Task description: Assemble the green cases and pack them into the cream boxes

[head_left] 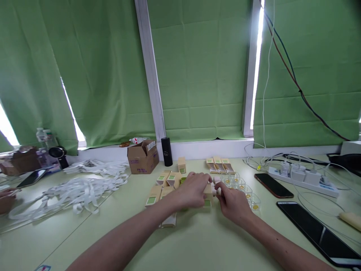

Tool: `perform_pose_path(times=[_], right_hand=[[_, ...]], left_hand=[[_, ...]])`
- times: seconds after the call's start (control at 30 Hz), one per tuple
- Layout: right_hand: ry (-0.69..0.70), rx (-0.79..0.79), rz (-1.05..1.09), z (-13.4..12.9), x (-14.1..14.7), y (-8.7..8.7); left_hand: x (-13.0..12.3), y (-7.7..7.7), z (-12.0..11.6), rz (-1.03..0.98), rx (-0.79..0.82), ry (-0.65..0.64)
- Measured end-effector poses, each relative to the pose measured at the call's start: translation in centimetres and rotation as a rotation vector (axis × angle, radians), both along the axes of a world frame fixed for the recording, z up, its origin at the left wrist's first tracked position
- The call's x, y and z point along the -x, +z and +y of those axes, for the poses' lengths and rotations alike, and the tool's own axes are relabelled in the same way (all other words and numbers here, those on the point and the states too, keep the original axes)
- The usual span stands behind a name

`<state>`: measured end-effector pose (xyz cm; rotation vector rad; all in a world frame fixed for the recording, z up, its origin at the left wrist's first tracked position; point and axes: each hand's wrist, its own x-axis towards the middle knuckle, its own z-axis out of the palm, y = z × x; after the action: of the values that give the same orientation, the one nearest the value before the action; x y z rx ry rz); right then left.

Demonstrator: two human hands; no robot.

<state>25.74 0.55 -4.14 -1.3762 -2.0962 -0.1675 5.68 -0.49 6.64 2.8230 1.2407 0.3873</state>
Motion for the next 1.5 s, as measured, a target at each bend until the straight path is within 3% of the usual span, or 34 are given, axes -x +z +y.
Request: perform_pose_path(times=[0.17, 0.27, 0.4, 0.57, 0.73, 1.0, 1.2, 1.5], right_hand=[[0.028, -0.036, 0.010, -0.4, 0.3, -0.1], [0.046, -0.029, 0.005, -0.7, 0.5, -0.1], [0.085, -0.007, 0.018, -1.1, 0.7, 0.0], [0.128, -0.014, 0.011, -1.5, 0.9, 0.0], [0.158, -0.029, 0.016, -1.5, 1.0, -0.2], [0.172, -0.043, 0.008, -1.5, 1.1, -0.2], [0.194, -0.057, 0.024, -1.5, 1.3, -0.4], [0.216, -0.066, 0.042, -1.7, 1.4, -0.4]], left_hand=[[0.4, 3.6, 5.5, 0.025, -0.071, 0.157], [0.6, 4.1, 9.7, 0.052, -0.088, 0.227], [0.9, 2.2, 14.1, 0.106, -0.080, 0.331], [1.1, -1.6, 16.8, 0.137, -0.064, 0.407], [1.2, -3.9, 17.5, 0.167, -0.064, 0.429], [0.0, -3.9, 14.9, 0.202, -0.151, 0.476], [-0.9, -4.8, 12.4, 0.236, -0.057, 0.499], [-1.2, -6.0, 14.4, 0.165, -0.002, 0.585]])
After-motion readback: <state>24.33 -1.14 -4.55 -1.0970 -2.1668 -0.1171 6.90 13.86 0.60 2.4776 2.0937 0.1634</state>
